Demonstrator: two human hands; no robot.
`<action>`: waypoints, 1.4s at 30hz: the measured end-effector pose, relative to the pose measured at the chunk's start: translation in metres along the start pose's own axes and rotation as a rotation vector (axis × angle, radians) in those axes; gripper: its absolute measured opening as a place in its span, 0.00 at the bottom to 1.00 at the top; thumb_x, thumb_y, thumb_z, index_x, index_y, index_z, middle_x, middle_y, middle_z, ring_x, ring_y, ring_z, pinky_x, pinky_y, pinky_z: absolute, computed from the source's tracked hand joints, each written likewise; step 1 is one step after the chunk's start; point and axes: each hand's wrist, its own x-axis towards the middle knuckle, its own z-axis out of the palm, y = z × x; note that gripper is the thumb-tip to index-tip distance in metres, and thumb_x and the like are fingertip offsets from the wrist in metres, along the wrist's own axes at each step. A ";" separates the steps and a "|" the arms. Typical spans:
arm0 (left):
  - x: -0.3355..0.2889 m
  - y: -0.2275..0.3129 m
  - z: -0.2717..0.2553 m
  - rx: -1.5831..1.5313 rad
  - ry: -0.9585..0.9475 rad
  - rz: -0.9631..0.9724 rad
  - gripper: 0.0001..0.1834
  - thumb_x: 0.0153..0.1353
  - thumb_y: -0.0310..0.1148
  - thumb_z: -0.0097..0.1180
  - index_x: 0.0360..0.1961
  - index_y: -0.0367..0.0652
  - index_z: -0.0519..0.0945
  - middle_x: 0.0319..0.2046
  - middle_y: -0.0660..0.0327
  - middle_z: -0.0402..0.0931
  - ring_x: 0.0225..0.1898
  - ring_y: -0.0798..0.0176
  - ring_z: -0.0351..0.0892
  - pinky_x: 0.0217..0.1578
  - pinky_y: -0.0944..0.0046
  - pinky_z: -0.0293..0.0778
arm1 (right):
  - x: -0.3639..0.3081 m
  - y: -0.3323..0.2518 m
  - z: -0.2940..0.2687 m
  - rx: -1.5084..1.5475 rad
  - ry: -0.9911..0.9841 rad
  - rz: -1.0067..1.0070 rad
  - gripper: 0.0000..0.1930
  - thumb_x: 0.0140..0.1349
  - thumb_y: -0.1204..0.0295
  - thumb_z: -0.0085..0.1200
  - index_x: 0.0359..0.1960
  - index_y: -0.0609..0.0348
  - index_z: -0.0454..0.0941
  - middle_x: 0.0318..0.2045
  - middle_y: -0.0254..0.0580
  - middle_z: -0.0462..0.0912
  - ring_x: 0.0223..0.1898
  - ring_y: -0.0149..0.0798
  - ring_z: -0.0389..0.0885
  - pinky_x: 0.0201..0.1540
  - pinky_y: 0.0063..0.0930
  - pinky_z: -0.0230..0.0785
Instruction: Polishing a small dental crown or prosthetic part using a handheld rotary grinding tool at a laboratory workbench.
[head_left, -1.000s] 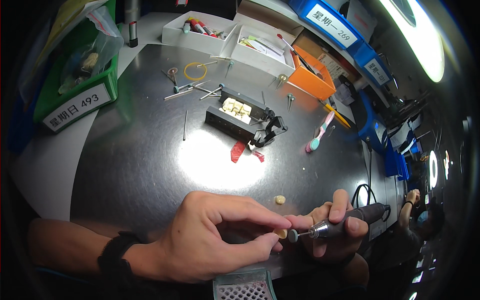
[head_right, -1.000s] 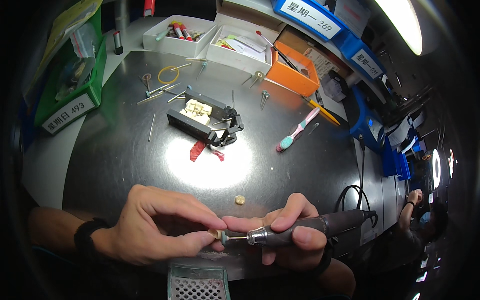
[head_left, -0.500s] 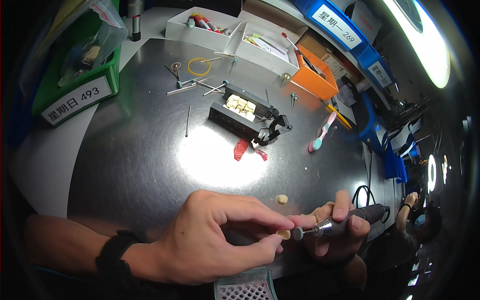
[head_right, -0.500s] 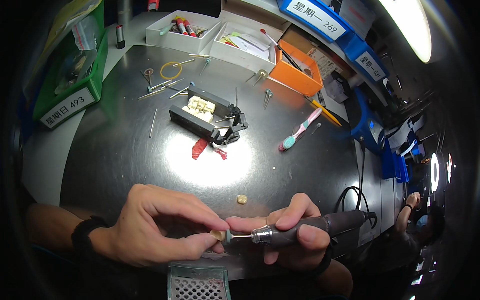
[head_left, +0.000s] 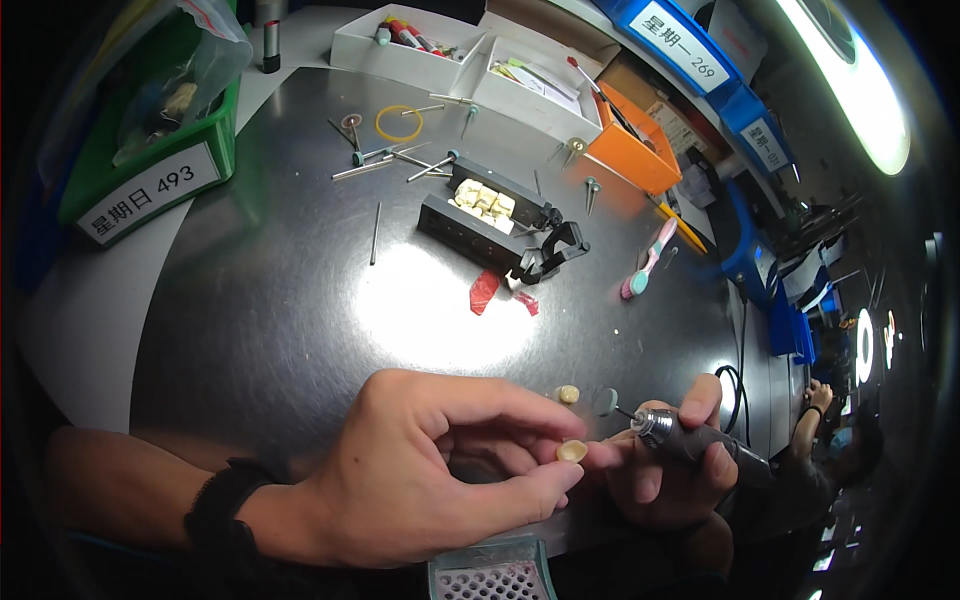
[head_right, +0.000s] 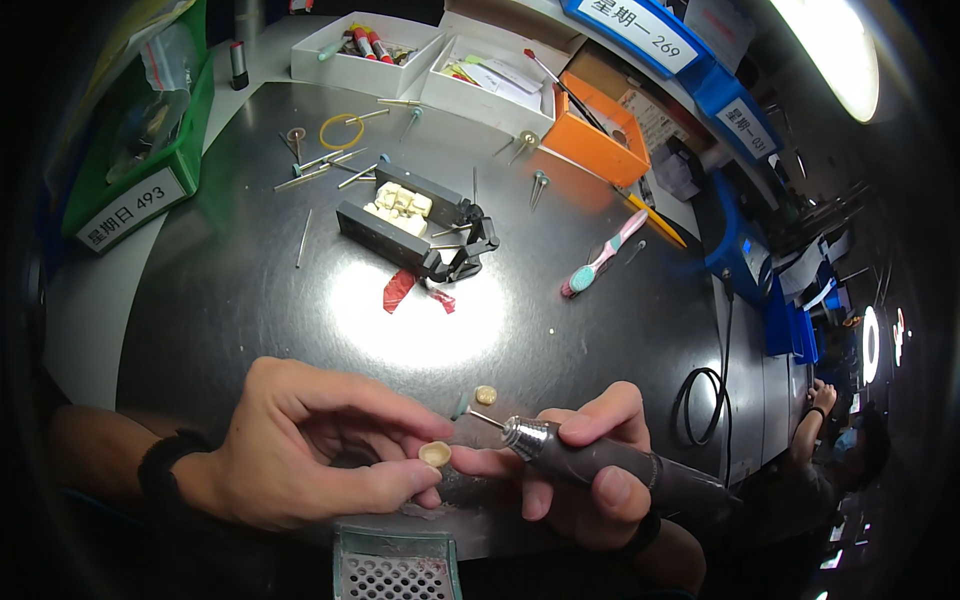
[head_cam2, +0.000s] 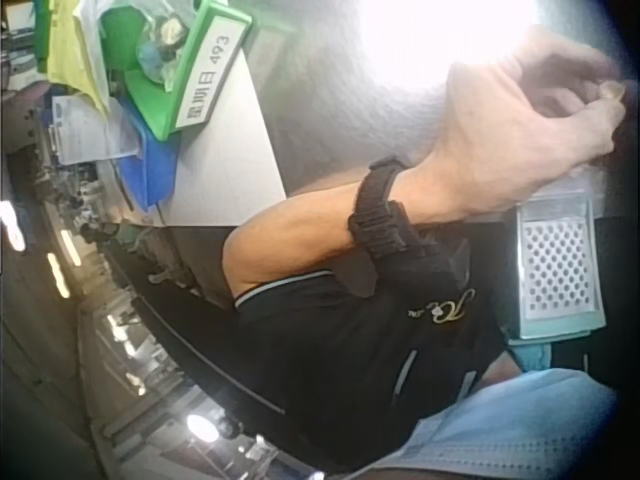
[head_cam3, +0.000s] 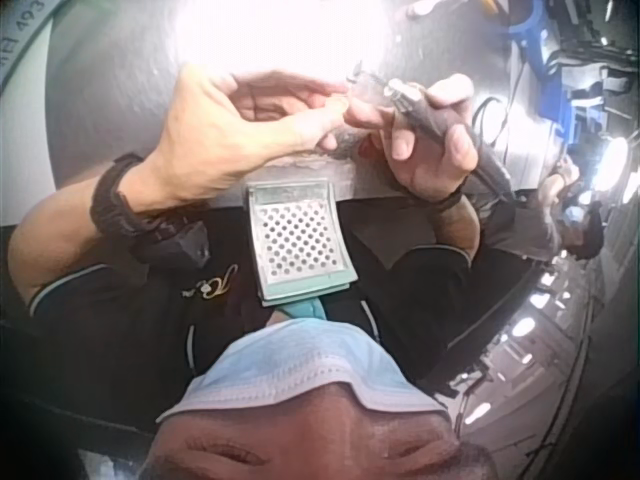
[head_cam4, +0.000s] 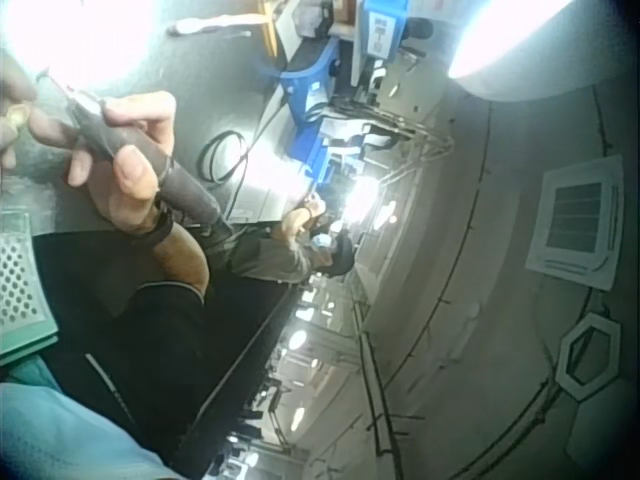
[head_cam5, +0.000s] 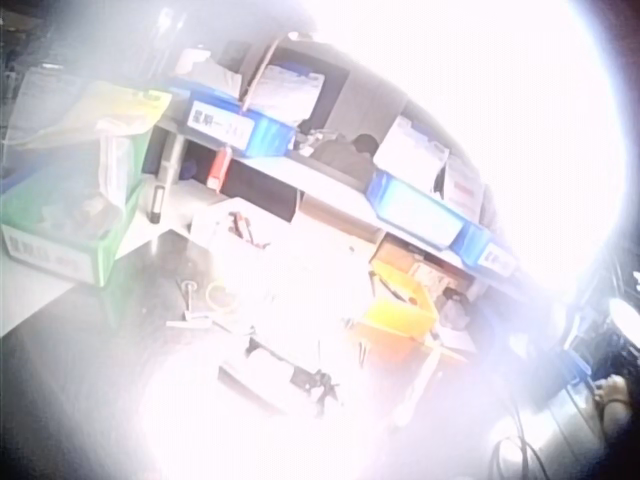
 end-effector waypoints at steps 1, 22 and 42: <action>0.000 0.001 0.001 0.002 -0.002 -0.002 0.11 0.47 0.16 0.53 0.35 0.26 0.72 0.29 0.51 0.75 0.30 0.64 0.78 0.31 0.72 0.75 | -0.001 0.000 0.001 -0.036 0.020 -0.025 0.14 0.58 0.62 0.41 0.41 0.53 0.56 0.23 0.52 0.76 0.40 0.60 0.73 0.46 0.49 0.65; 0.002 -0.002 0.002 0.055 0.033 0.050 0.09 0.45 0.13 0.54 0.29 0.29 0.70 0.27 0.50 0.74 0.29 0.60 0.78 0.32 0.67 0.77 | 0.000 -0.012 0.008 -0.029 0.097 0.070 0.10 0.53 0.71 0.45 0.34 0.61 0.59 0.15 0.43 0.64 0.18 0.34 0.69 0.49 0.57 0.59; 0.003 -0.001 0.005 0.099 0.028 0.051 0.10 0.44 0.12 0.54 0.29 0.29 0.71 0.27 0.49 0.74 0.29 0.60 0.78 0.31 0.67 0.76 | -0.001 -0.012 0.004 -0.033 0.133 0.070 0.11 0.52 0.69 0.46 0.33 0.58 0.60 0.18 0.47 0.70 0.19 0.36 0.73 0.43 0.46 0.68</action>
